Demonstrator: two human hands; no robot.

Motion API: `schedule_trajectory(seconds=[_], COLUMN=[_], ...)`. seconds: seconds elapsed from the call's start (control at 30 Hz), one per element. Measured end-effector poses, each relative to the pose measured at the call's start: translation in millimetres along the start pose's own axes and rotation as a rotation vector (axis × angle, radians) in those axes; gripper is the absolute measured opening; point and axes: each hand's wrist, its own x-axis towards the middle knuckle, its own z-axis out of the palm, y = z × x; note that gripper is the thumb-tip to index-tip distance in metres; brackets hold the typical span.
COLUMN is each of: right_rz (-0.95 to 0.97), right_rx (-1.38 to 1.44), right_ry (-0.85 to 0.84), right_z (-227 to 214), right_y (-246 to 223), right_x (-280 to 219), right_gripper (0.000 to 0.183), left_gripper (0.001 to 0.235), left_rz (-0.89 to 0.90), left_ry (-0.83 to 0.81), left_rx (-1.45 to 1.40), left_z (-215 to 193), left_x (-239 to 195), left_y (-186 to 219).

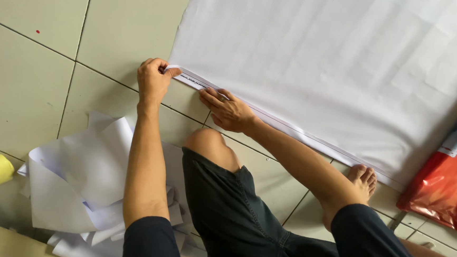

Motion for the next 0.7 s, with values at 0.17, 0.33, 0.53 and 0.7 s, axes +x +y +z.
schedule_trajectory(seconds=[0.17, 0.33, 0.53, 0.7], right_rz=[0.003, 0.013, -0.047, 0.113], right_rx=[-0.014, 0.061, 0.209, 0.432], right_ry=[-0.003, -0.146, 0.013, -0.267], right_z=[19.9, 2.8, -54.3, -82.7], right_y=[-9.7, -5.2, 45.7, 74.0], right_x=[66.1, 56.7, -77.4, -270.8], right_gripper=[0.075, 0.076, 0.048, 0.071], left_gripper=[0.044, 0.040, 0.039, 0.035], left_rz=[-0.030, -0.126, -0.186, -0.019], left_ry=[-0.028, -0.091, -0.218, -0.202], left_rx=[0.031, 0.141, 0.483, 0.796], left_z=[0.8, 13.5, 24.3, 37.5], left_x=[4.6, 9.4, 22.3, 35.5], left_y=[8.4, 15.5, 24.4, 32.4])
